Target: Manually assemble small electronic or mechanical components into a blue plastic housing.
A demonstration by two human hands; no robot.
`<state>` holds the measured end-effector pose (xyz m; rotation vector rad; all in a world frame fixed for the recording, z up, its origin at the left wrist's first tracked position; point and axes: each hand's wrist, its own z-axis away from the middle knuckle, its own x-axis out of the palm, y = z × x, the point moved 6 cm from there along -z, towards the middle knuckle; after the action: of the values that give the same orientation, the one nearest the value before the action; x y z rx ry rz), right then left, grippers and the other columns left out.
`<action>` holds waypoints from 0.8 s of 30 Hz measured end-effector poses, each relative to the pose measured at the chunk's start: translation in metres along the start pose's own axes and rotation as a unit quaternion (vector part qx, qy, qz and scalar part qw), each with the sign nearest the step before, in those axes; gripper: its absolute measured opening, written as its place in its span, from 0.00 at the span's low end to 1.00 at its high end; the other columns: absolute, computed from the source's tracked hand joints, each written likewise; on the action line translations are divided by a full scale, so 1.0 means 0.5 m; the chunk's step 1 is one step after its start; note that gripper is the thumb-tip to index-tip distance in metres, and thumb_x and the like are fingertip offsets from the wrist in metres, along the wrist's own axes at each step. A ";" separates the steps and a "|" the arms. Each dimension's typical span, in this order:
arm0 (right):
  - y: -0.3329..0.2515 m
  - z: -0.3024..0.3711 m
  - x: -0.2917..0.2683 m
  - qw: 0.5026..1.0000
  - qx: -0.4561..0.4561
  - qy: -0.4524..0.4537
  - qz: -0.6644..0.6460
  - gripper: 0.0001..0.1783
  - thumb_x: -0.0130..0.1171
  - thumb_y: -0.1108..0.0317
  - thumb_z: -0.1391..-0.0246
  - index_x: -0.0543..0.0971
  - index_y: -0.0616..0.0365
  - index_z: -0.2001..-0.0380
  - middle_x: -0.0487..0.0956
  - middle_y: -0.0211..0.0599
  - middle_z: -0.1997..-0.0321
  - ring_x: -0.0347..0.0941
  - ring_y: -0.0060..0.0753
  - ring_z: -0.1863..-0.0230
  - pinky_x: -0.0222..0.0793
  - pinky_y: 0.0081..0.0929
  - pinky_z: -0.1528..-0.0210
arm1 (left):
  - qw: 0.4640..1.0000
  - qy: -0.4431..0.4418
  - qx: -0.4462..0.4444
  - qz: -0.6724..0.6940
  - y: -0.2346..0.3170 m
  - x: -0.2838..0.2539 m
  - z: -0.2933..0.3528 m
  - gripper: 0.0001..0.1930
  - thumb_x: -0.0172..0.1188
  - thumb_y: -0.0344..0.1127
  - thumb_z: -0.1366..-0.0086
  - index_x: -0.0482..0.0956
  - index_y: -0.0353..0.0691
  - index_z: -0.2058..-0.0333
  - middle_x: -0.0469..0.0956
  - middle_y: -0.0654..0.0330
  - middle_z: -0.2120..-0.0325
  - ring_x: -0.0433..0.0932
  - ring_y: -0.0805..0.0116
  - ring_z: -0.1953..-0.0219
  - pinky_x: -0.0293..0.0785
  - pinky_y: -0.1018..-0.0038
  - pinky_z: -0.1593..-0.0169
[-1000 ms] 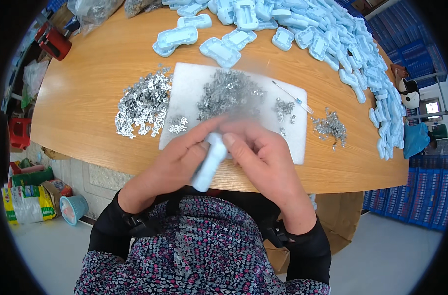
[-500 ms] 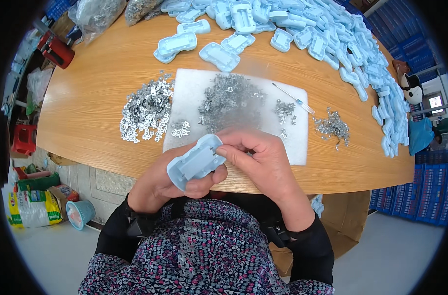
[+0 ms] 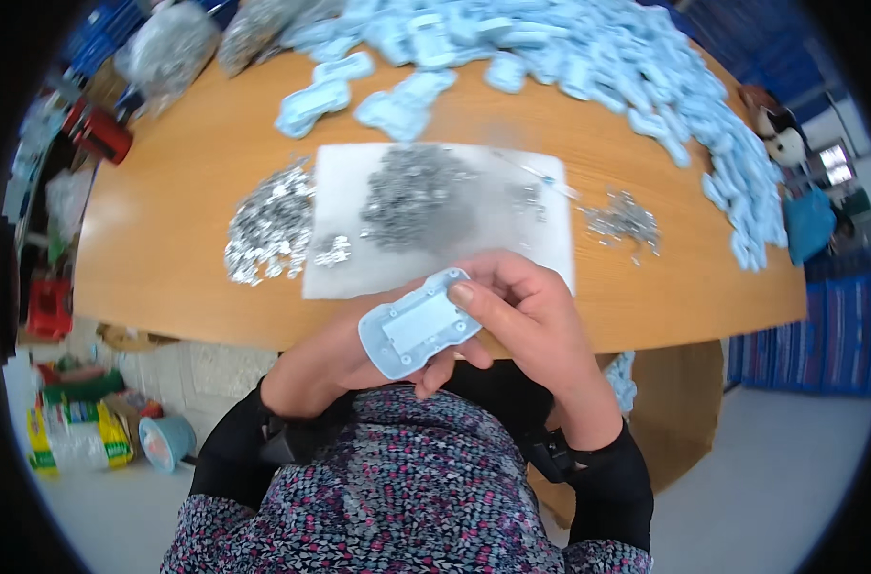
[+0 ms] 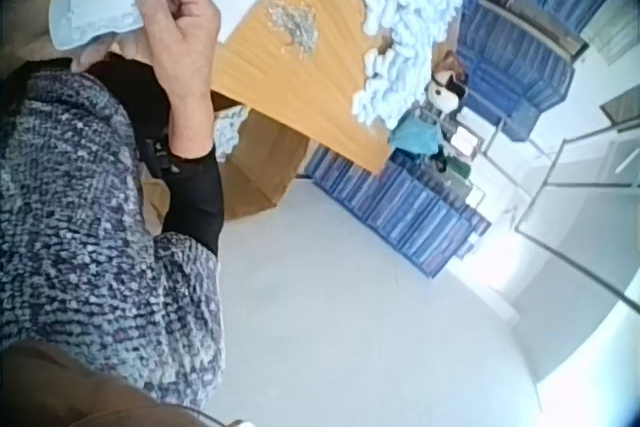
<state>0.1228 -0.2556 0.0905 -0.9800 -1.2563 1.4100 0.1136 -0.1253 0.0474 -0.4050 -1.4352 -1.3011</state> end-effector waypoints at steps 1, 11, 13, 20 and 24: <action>-0.006 0.020 -0.021 1.000 -0.004 0.023 0.003 0.12 0.60 0.67 0.36 0.80 0.66 0.55 0.82 0.32 0.62 0.76 0.17 0.61 0.72 0.20 0.58 | 0.999 0.024 -0.027 -0.020 -0.006 0.009 -0.005 0.30 0.45 0.52 0.25 0.57 0.41 0.33 0.80 0.42 0.57 0.82 0.64 0.73 0.78 0.71 0.74; 0.031 0.389 -0.442 0.953 0.086 0.272 0.099 0.12 0.60 0.65 0.37 0.80 0.62 0.56 0.81 0.27 0.61 0.75 0.16 0.60 0.70 0.18 0.57 | 0.988 0.067 0.012 -0.141 -0.015 0.004 -0.014 0.32 0.47 0.47 0.26 0.56 0.33 0.32 0.81 0.45 0.60 0.83 0.61 0.67 0.85 0.69 0.63; 0.059 0.496 -0.531 0.904 0.148 0.340 0.212 0.18 0.60 0.60 0.38 0.80 0.63 0.52 0.82 0.31 0.57 0.76 0.22 0.57 0.71 0.22 0.55 | 0.980 0.095 0.038 -0.173 -0.008 -0.002 -0.008 0.33 0.51 0.48 0.28 0.58 0.32 0.33 0.81 0.46 0.62 0.83 0.62 0.68 0.85 0.69 0.65; 0.185 0.605 -0.605 0.797 0.074 0.505 0.324 0.16 0.56 0.67 0.34 0.78 0.68 0.50 0.80 0.35 0.55 0.74 0.23 0.55 0.71 0.23 0.50 | 0.944 0.118 0.001 -0.310 0.061 0.041 0.041 0.22 0.50 0.39 0.25 0.67 0.36 0.37 0.80 0.56 0.60 0.81 0.71 0.62 0.81 0.74 0.56; 0.090 0.374 -0.438 0.820 -0.070 0.447 0.351 0.10 0.54 0.75 0.35 0.79 0.68 0.54 0.80 0.35 0.58 0.74 0.23 0.56 0.70 0.22 0.51 | 0.868 0.136 0.074 -0.472 0.161 0.041 0.040 0.20 0.53 0.39 0.27 0.72 0.38 0.40 0.80 0.57 0.59 0.79 0.72 0.63 0.79 0.74 0.56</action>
<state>-0.0199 -0.5084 0.0651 -2.0367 -0.2661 1.0877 0.1623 -0.0890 0.1076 0.6665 -1.5117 -1.8857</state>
